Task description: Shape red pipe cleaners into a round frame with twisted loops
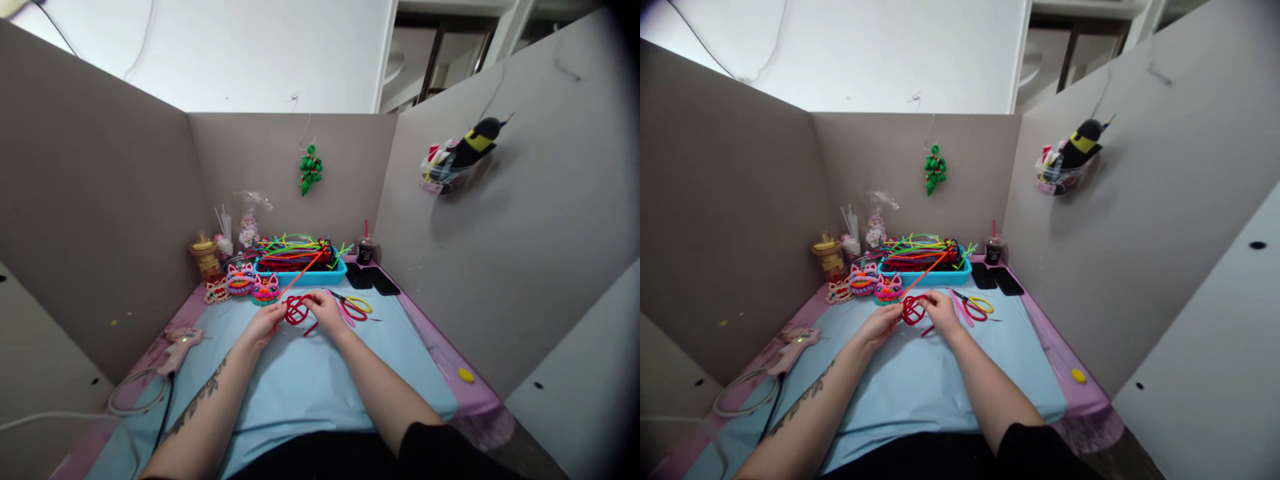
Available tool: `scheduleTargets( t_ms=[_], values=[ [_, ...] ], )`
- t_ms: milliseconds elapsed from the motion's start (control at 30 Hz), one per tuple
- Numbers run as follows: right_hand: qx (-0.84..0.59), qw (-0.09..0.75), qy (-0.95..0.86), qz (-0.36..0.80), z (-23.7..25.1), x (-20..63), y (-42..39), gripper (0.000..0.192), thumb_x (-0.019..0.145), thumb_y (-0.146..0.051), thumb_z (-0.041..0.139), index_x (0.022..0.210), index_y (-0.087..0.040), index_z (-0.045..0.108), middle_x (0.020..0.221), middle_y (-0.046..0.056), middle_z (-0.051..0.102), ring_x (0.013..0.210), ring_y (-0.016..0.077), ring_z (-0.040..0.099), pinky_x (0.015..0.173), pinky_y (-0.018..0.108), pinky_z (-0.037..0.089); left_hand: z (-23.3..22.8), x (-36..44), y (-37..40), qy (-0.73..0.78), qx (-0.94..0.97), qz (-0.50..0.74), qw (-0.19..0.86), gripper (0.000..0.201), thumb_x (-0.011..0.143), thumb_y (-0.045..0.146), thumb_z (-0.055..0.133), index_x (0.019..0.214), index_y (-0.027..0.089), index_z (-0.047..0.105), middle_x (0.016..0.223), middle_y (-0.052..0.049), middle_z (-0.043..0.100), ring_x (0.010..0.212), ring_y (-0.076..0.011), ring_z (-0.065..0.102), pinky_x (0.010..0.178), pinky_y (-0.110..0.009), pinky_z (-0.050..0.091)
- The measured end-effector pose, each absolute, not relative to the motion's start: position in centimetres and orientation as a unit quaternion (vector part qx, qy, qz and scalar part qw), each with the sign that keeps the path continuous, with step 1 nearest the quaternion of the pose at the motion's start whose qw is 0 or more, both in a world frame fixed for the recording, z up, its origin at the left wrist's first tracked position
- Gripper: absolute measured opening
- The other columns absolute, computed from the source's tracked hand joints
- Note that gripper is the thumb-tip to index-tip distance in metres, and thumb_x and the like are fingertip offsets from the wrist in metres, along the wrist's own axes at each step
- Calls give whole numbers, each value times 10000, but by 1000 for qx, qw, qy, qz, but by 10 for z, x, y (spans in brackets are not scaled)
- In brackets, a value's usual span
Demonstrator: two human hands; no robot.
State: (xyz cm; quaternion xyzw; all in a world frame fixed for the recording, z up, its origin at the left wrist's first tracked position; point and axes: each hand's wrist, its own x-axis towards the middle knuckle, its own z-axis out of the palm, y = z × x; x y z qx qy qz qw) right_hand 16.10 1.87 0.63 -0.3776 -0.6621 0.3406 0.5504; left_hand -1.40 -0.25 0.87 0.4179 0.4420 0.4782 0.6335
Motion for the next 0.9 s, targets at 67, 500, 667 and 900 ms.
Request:
scheduleTargets(
  t_ms=[67,500,667,900],
  values=[
    [-356,564,-631,397,5,162,22,146,721,-304,587,720,-162,621,681,19,641,647,150,573,649,267,453,9,-13,-4,444,440,472,622,318,572,389,743,717,126,639,552,4,541,443,-54,377,425,-204,177],
    [-365,542,-651,386,6,156,14,160,718,-295,558,778,-161,621,706,16,632,654,144,564,639,261,443,8,-8,-4,424,453,517,590,308,564,377,747,690,132,609,684,-22,603,630,-107,539,617,-216,415],
    [-395,525,-677,330,12,154,7,142,729,-259,527,779,-171,627,758,24,639,722,159,569,706,281,440,6,-7,-2,397,466,540,577,298,572,381,737,656,121,618,614,-18,587,580,-103,522,596,-216,405],
    [-445,591,-609,287,9,150,6,311,665,-188,541,976,-180,537,821,12,586,572,102,486,551,223,426,5,-10,5,401,371,616,567,300,509,352,775,581,126,592,579,12,560,580,-84,504,631,-217,419]
  ],
)
